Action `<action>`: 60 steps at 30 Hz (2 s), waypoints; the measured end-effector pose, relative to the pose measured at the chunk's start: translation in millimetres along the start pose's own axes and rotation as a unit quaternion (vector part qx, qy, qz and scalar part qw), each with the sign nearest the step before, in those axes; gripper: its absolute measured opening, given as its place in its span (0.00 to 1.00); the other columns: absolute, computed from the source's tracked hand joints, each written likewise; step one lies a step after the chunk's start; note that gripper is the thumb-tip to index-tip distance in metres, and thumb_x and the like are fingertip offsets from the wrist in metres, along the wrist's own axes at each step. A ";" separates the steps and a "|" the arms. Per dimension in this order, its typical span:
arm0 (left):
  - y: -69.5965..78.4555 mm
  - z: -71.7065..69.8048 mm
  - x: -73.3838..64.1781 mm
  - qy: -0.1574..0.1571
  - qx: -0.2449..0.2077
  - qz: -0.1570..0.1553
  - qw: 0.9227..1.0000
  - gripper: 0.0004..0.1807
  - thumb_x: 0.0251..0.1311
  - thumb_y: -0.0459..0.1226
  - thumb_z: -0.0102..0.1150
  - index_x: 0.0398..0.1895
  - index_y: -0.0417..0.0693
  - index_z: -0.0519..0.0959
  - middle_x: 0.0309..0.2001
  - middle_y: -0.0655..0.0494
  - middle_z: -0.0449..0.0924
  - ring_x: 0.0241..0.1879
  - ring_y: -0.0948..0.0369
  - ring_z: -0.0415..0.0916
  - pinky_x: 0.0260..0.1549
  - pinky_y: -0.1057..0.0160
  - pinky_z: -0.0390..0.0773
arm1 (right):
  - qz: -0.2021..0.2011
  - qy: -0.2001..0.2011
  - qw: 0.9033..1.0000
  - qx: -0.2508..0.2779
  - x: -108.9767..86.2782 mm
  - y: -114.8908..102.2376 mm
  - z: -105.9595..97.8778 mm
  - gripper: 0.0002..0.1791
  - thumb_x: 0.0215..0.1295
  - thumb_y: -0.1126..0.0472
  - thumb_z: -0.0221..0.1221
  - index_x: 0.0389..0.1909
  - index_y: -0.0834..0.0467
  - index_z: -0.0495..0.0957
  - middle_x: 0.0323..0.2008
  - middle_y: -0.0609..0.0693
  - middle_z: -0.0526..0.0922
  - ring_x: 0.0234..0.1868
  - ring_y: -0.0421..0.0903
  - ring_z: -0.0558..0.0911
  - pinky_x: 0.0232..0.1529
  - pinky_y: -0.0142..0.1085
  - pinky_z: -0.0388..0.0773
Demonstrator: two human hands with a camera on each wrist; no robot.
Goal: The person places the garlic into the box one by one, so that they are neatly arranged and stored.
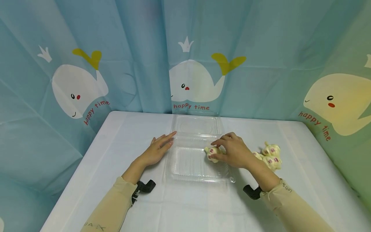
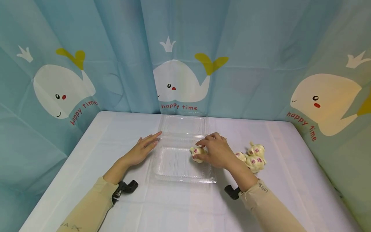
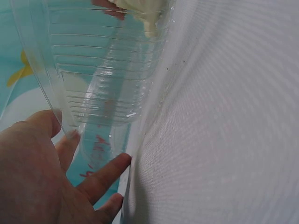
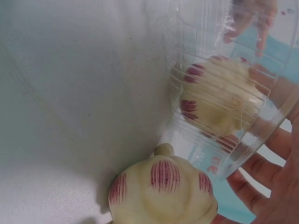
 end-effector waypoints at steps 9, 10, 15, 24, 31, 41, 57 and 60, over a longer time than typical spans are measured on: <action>-2.7 0.5 1.0 -0.001 0.002 -0.004 1.000 0.28 0.78 0.64 0.37 0.78 0.89 0.55 0.76 0.60 0.69 0.84 0.50 0.43 0.80 0.41 0.23 | -0.012 0.004 1.000 0.002 0.5 -1.4 -3.3 0.24 0.62 0.46 0.72 0.56 0.53 0.85 0.45 0.48 0.87 0.60 0.58 0.78 0.59 0.64 0.73; -2.7 0.6 1.0 -0.001 0.002 -0.005 1.000 0.28 0.78 0.64 0.37 0.78 0.89 0.55 0.76 0.60 0.69 0.84 0.50 0.42 0.80 0.41 0.23 | -0.012 0.006 1.000 0.003 0.3 -1.4 -4.1 0.24 0.63 0.46 0.72 0.56 0.53 0.85 0.45 0.49 0.87 0.59 0.58 0.78 0.59 0.64 0.73; -1.7 0.7 0.5 -0.001 0.001 -0.003 1.000 0.28 0.78 0.64 0.37 0.78 0.89 0.55 0.76 0.60 0.70 0.84 0.50 0.42 0.80 0.42 0.23 | -0.010 0.009 1.000 0.016 -0.5 -0.3 -7.3 0.23 0.64 0.48 0.71 0.57 0.53 0.85 0.48 0.50 0.87 0.58 0.57 0.79 0.58 0.62 0.73; 0.2 -0.1 0.1 -0.002 0.000 -0.001 1.000 0.27 0.78 0.63 0.38 0.79 0.88 0.56 0.76 0.58 0.70 0.84 0.50 0.42 0.80 0.41 0.23 | -0.005 0.020 0.999 0.034 -4.8 1.9 -17.6 0.23 0.66 0.49 0.70 0.60 0.53 0.83 0.55 0.52 0.86 0.59 0.57 0.80 0.61 0.62 0.73; -1.3 -2.3 0.8 0.001 -0.002 0.001 1.000 0.28 0.79 0.63 0.38 0.79 0.86 0.56 0.76 0.58 0.69 0.84 0.49 0.42 0.80 0.40 0.23 | 0.005 0.032 0.999 0.041 -7.1 6.9 -32.8 0.26 0.67 0.50 0.69 0.63 0.55 0.81 0.57 0.56 0.84 0.59 0.61 0.80 0.61 0.64 0.72; -2.0 -2.0 -0.4 -0.002 -0.011 -0.002 1.000 0.28 0.78 0.63 0.38 0.79 0.86 0.56 0.76 0.59 0.69 0.84 0.49 0.41 0.80 0.40 0.22 | 0.026 0.030 0.998 0.048 -16.2 21.5 -48.5 0.26 0.70 0.48 0.67 0.65 0.55 0.79 0.59 0.58 0.82 0.59 0.62 0.79 0.59 0.65 0.73; -0.7 -1.5 -0.2 0.003 0.001 -0.002 1.000 0.28 0.78 0.63 0.38 0.79 0.86 0.56 0.79 0.62 0.63 0.84 0.50 0.43 0.80 0.41 0.24 | 0.066 0.021 0.997 0.016 -28.5 49.4 -61.5 0.33 0.71 0.44 0.65 0.68 0.60 0.75 0.62 0.64 0.79 0.62 0.66 0.77 0.57 0.67 0.73; 0.2 -1.5 -0.2 0.003 0.000 -0.001 1.000 0.27 0.79 0.62 0.39 0.79 0.86 0.57 0.80 0.62 0.62 0.84 0.50 0.43 0.80 0.40 0.24 | 0.073 0.020 0.997 0.012 -31.0 54.7 -62.4 0.35 0.71 0.43 0.65 0.69 0.61 0.74 0.62 0.65 0.78 0.61 0.67 0.77 0.57 0.68 0.74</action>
Point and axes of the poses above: each hand's wrist, its own x-axis towards the middle knuckle, its own z-axis out of the palm, y = z × x, the point moved 9 cm from there along x, towards the middle knuckle
